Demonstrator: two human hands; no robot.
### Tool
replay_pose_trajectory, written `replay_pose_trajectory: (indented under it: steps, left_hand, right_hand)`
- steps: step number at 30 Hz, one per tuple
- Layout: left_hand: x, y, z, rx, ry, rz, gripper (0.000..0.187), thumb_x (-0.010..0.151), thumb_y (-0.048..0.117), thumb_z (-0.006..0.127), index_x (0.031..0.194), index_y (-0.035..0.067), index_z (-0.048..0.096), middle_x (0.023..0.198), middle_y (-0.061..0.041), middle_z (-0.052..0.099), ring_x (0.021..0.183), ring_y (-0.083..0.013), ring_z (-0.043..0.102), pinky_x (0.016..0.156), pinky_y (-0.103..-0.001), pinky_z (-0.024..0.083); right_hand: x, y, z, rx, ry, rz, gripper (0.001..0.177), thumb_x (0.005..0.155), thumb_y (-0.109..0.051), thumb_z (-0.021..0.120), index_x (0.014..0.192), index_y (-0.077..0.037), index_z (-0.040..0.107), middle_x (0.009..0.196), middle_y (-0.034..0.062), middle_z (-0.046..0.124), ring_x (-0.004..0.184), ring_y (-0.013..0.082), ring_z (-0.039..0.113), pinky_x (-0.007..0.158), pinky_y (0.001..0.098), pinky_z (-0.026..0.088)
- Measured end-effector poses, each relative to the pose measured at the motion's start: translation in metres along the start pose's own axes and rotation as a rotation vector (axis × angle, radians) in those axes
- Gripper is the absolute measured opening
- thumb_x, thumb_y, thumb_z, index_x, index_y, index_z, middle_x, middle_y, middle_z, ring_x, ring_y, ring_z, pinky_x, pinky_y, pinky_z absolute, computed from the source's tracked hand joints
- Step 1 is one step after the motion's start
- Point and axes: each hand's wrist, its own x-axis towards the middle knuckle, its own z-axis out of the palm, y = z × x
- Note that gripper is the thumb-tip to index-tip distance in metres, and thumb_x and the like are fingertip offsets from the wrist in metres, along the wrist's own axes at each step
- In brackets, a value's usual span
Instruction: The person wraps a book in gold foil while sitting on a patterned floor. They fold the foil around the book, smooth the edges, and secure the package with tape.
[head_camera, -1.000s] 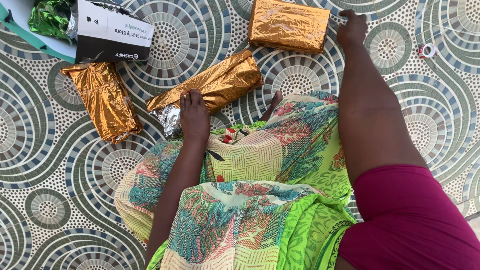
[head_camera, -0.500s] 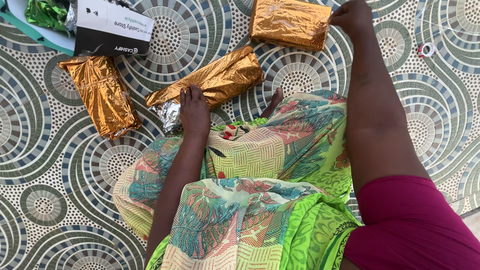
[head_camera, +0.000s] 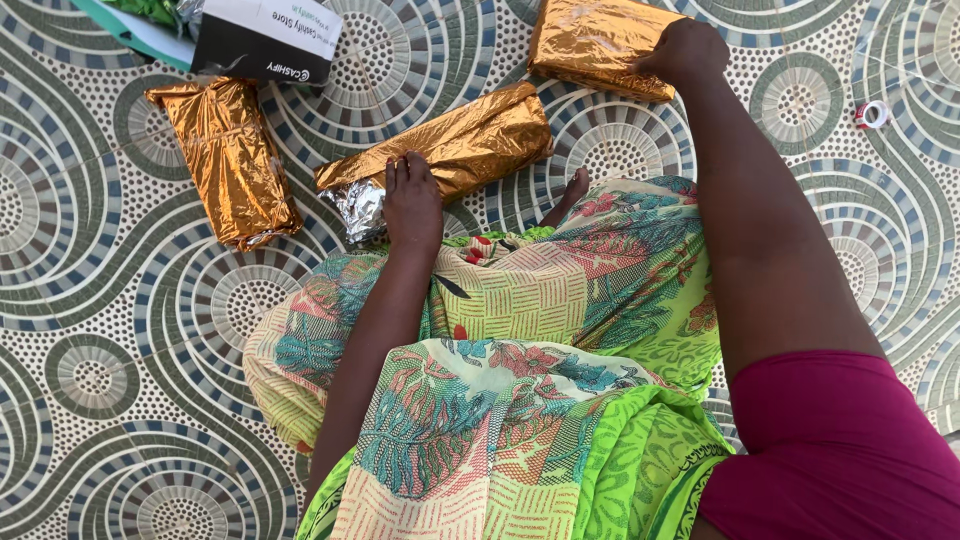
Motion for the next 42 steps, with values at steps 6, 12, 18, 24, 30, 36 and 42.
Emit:
replay_pose_trajectory:
  steps: [6, 12, 18, 24, 30, 36, 42]
  left_hand:
    - [0.003, -0.001, 0.003, 0.01, -0.013, 0.007, 0.05, 0.097, 0.0, 0.051, 0.144, -0.016, 0.045, 0.15, -0.024, 0.048, 0.143, -0.0358, 0.045, 0.127, -0.043, 0.025]
    - [0.003, -0.001, 0.003, 0.0, -0.029, 0.005, 0.047, 0.099, 0.001, 0.05, 0.143, -0.015, 0.045, 0.15, -0.024, 0.047, 0.144, -0.036, 0.044, 0.128, -0.043, 0.023]
    - [0.004, 0.0, 0.002, 0.016, -0.044, 0.006, 0.048, 0.099, 0.002, 0.049, 0.144, -0.015, 0.044, 0.15, -0.024, 0.045, 0.144, -0.0352, 0.044, 0.128, -0.043, 0.022]
    - [0.003, -0.001, 0.002, 0.024, -0.04, 0.005, 0.049, 0.098, -0.001, 0.051, 0.145, -0.015, 0.044, 0.151, -0.024, 0.046, 0.143, -0.0355, 0.044, 0.128, -0.042, 0.023]
    - [0.003, -0.001, 0.007, -0.072, -0.021, -0.031, 0.048, 0.1, 0.0, 0.05, 0.146, -0.013, 0.042, 0.153, -0.024, 0.045, 0.146, -0.0377, 0.042, 0.126, -0.042, 0.026]
    - [0.005, 0.001, 0.015, -0.248, -0.016, -0.156, 0.052, 0.1, 0.003, 0.052, 0.148, -0.007, 0.037, 0.156, -0.024, 0.041, 0.148, -0.0414, 0.035, 0.121, -0.045, 0.03]
    - [0.001, 0.0, 0.015, -0.102, -0.006, -0.082, 0.046, 0.096, 0.004, 0.054, 0.14, -0.006, 0.05, 0.153, -0.02, 0.044, 0.15, -0.0366, 0.035, 0.128, -0.045, 0.021]
  right_hand:
    - [0.006, 0.01, -0.001, 0.068, 0.034, 0.1, 0.038, 0.067, -0.045, 0.099, 0.092, -0.02, 0.085, 0.087, 0.0061, 0.077, 0.077, 0.0259, 0.073, 0.067, 0.0442, 0.059]
    - [-0.007, 0.053, -0.015, 0.341, -0.032, 0.173, 0.03, 0.083, -0.035, 0.094, 0.097, -0.01, 0.083, 0.084, 0.0106, 0.075, 0.068, 0.021, 0.07, 0.064, 0.0387, 0.058]
    - [-0.035, 0.087, -0.033, 0.876, -0.075, 0.36, 0.015, 0.091, -0.019, 0.085, 0.096, -0.007, 0.078, 0.084, 0.0056, 0.075, 0.069, 0.0118, 0.07, 0.056, 0.0304, 0.055]
    - [-0.046, 0.105, -0.047, 0.913, 0.114, 0.489, 0.013, 0.092, -0.012, 0.082, 0.09, -0.002, 0.073, 0.081, 0.006, 0.072, 0.07, 0.0135, 0.069, 0.057, 0.032, 0.05]
    - [-0.035, 0.092, -0.058, 0.568, 0.388, 0.09, 0.015, 0.092, -0.007, 0.078, 0.09, 0.004, 0.068, 0.081, 0.0114, 0.067, 0.071, 0.0204, 0.064, 0.065, 0.0387, 0.048]
    - [-0.013, -0.06, -0.055, 0.487, 0.417, -0.519, 0.027, 0.098, -0.013, 0.086, 0.118, -0.001, 0.073, 0.106, 0.0183, 0.075, 0.096, 0.034, 0.072, 0.08, 0.0454, 0.056]
    - [-0.07, -0.267, -0.04, 0.587, 0.212, -0.819, 0.01, 0.107, -0.011, 0.079, 0.11, -0.011, 0.07, 0.11, 0.0098, 0.066, 0.1, 0.0287, 0.068, 0.087, 0.0439, 0.057]
